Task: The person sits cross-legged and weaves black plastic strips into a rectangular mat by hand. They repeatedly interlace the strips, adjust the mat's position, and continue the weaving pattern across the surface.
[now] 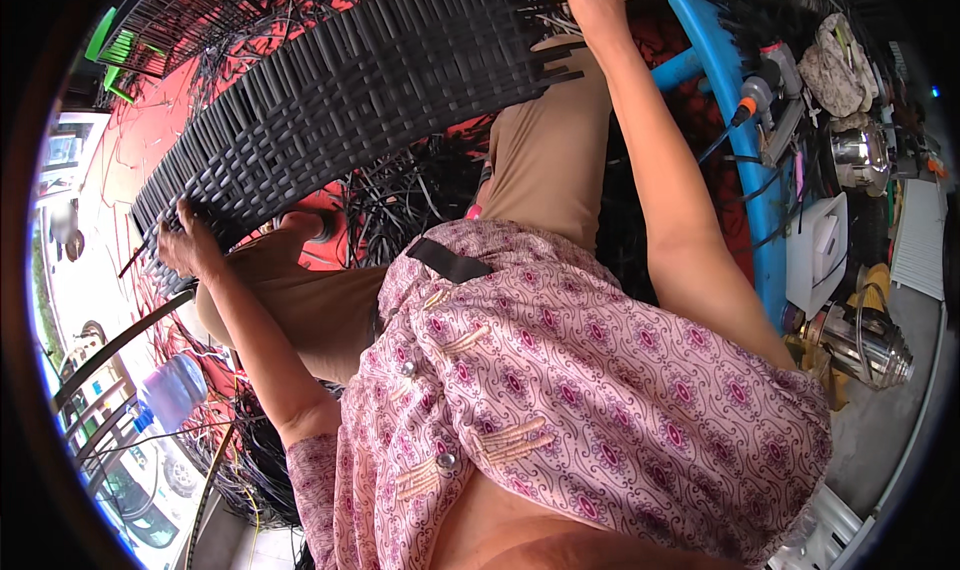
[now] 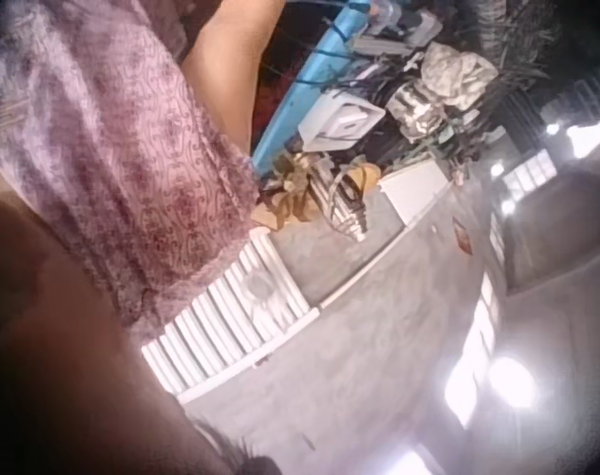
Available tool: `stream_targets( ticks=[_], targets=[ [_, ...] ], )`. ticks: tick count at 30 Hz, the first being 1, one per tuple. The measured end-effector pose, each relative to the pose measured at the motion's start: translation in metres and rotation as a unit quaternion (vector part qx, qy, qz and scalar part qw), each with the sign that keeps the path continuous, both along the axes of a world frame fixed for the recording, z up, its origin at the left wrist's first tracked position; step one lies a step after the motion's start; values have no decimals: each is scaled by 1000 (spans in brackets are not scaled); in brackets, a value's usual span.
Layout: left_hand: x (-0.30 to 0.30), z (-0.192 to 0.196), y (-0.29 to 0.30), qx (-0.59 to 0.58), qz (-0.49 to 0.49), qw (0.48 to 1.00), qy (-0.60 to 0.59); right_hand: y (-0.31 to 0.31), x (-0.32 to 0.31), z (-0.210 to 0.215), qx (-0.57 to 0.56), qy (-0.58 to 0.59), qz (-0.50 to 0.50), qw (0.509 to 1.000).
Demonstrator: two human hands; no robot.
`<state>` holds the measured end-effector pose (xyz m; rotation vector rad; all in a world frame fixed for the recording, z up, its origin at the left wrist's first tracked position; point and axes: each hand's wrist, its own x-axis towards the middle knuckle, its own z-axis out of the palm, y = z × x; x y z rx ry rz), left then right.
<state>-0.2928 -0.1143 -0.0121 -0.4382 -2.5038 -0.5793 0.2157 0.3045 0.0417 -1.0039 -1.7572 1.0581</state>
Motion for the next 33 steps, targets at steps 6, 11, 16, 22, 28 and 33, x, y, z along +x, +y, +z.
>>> stream_targets(
  ticks=[6, 11, 16, 22, 28, 33],
  targets=[
    [-7, -20, 6, 78, 80, 992, -50, 13, -55, 5, -39, -59, 68, 995],
    [10, -8, -1, 84, 102, 991, -32, -26, -65, 10, -23, -85, 12, 996],
    [-22, -12, -6, 99, 103, 988, -58, -53, -58, 16, -57, -101, 15, 993],
    [-25, -12, 12, 88, 91, 990, -62, -43, -32, 12, -52, -3, -15, 999],
    [51, 17, 31, 113, -22, 984, 136, -70, 36, 37, -57, 35, 77, 995],
    [240, 56, 115, 194, -406, 889, -85, -107, 68, 21, -50, -66, 78, 994]
  ],
)
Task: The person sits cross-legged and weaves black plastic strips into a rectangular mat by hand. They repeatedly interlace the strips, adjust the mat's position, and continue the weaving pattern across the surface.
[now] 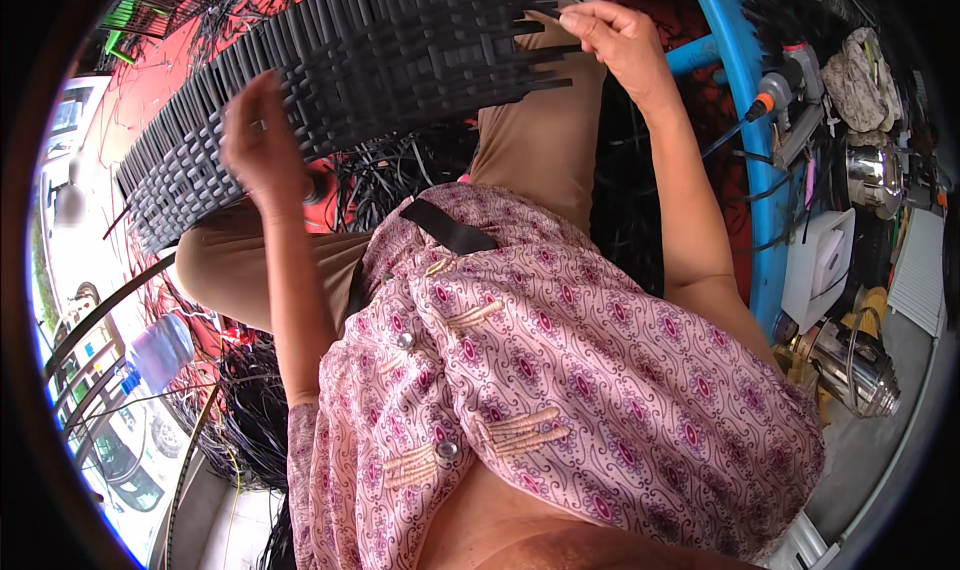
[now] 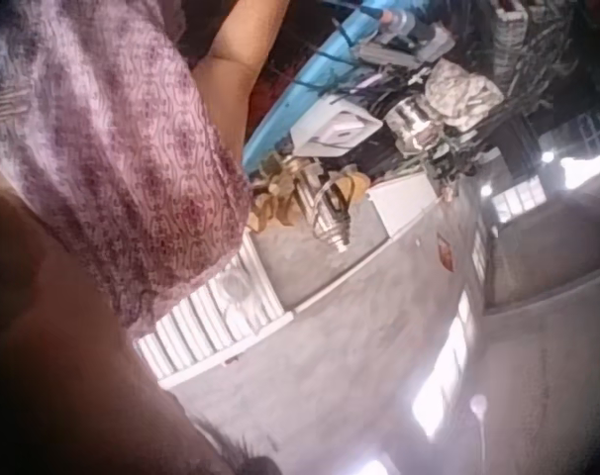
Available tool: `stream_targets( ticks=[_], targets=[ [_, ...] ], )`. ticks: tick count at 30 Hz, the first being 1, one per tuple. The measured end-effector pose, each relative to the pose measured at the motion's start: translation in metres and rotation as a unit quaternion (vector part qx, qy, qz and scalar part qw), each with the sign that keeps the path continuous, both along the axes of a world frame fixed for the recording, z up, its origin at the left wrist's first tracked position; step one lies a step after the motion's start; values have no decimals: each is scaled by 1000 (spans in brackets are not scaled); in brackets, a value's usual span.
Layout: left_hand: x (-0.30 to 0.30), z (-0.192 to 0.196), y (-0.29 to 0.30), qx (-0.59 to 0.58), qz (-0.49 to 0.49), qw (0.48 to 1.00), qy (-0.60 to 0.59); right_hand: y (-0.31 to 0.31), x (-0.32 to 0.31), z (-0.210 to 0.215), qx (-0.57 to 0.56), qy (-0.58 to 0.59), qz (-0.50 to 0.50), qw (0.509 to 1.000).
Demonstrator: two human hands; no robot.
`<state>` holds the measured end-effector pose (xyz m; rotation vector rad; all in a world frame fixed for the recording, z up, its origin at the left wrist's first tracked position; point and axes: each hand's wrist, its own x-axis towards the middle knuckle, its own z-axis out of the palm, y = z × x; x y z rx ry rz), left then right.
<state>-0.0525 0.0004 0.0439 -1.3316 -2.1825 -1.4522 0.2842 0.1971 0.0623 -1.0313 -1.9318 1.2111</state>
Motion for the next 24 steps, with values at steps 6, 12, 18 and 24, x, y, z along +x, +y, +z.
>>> stream_targets(
  ticks=[6, 12, 18, 24],
  targets=[
    [112, 6, 27, -135, -232, 938, -220, -13, -5, -13, -90, -27, 33, 995],
    [123, 11, 35, -253, -228, 907, -247, -13, -16, -25, -23, -88, 31, 995],
    [125, 5, 37, -253, -245, 895, -275, -12, -26, -30, 33, -76, 28, 996],
    [132, 3, 32, -309, -218, 926, -8, -15, -30, -24, 20, -95, 13, 995]
  ],
)
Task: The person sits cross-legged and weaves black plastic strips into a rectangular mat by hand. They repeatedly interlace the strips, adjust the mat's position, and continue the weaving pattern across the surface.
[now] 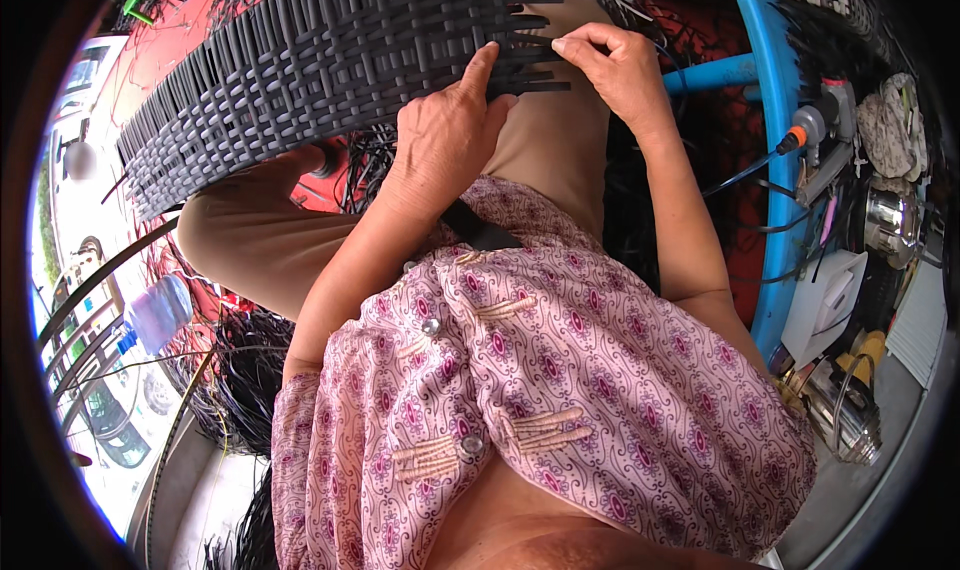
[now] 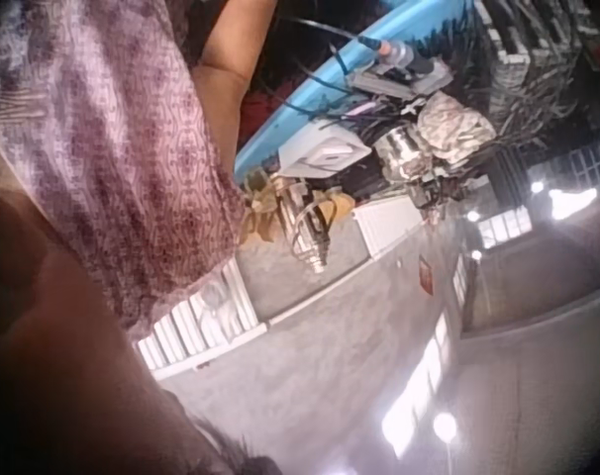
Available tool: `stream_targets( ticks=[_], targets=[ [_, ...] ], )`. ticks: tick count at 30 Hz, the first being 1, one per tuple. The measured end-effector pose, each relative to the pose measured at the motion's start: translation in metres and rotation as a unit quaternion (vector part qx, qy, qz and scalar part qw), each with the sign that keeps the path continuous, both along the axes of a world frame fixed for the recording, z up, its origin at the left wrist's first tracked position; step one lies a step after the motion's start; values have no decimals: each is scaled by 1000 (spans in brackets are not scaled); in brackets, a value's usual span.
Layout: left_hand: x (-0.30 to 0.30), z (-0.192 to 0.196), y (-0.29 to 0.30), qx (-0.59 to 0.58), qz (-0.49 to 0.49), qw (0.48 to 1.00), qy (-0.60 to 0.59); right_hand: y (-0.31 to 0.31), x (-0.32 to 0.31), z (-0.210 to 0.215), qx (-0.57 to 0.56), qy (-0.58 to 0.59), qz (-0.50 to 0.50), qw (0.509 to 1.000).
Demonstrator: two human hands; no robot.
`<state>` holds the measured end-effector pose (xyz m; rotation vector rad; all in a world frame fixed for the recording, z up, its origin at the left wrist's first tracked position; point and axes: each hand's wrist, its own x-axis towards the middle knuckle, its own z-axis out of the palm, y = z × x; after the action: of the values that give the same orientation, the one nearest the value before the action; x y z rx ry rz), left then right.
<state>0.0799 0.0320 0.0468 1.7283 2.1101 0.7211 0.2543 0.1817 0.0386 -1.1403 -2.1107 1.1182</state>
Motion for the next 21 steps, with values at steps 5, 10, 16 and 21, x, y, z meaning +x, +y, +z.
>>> stream_targets(
  ticks=[5, 10, 16, 21],
  targets=[
    [-3, 0, 1, -8, -15, 998, 65, -4, -3, 1, -24, -8, -12, 1000],
    [0, 5, 4, -37, -9, 999, 39, -10, -6, 6, -28, 2, -24, 999],
    [-1, 0, 2, -21, -1, 1000, 9, 0, -1, -12, -49, 21, 20, 998],
    [-3, 4, 3, -36, -5, 999, 17, 17, -1, -22, -80, 13, 79, 994]
  ],
)
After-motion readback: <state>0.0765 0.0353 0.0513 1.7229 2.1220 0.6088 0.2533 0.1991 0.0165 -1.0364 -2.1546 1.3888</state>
